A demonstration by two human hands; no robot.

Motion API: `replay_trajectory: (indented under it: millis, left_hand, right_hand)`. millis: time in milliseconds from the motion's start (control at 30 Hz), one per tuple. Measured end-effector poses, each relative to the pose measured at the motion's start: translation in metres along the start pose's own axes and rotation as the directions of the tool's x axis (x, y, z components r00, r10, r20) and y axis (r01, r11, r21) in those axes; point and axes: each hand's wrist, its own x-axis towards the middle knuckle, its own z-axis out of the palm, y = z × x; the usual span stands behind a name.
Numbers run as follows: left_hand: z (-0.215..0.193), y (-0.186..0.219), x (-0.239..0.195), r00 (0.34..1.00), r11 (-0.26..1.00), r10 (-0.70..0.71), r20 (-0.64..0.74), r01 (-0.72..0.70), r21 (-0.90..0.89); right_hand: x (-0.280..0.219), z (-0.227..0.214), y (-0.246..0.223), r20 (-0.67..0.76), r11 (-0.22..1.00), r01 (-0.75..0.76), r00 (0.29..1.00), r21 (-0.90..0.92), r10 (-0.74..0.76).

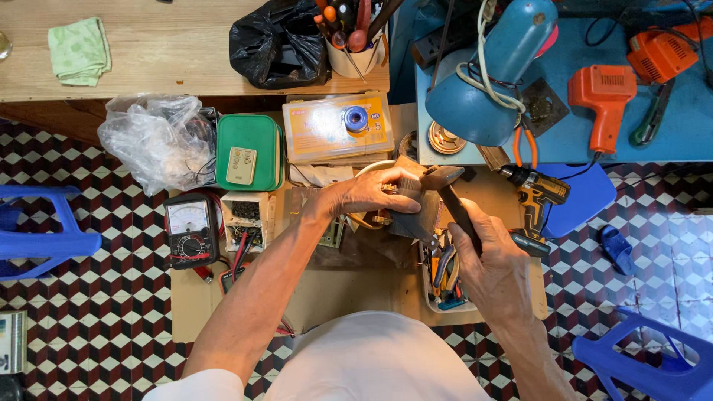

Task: The person uses a knife and a hammer to scrape and tap a small electrical component held in the left hand. The person repeatedly scrapes the surface and taps the component with the hammer while working at a cluttered workbench.

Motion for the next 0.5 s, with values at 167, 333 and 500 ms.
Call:
replay_trajectory:
  millis: [167,333,500]
  left_hand:
    - [-0.0003,-0.0033,0.0022,0.991,0.991,0.131,-0.012,-0.131,0.033]
    - [0.0003,-0.0056,0.0071,0.996,0.993,0.089,-0.019,-0.087,0.085]
    - [0.0007,-0.0065,0.0041,0.999,0.999,0.038,0.013,-0.038,-0.036]
  right_hand:
    - [-0.0024,0.0023,-0.0045,-0.014,1.000,-0.011,1.000,-0.026,0.010]
    - [-0.0029,-0.0005,-0.0072,-0.050,1.000,0.003,0.999,-0.030,-0.004]
    - [-0.0001,0.0000,-0.0096,-0.007,0.999,0.009,1.000,-0.049,-0.009]
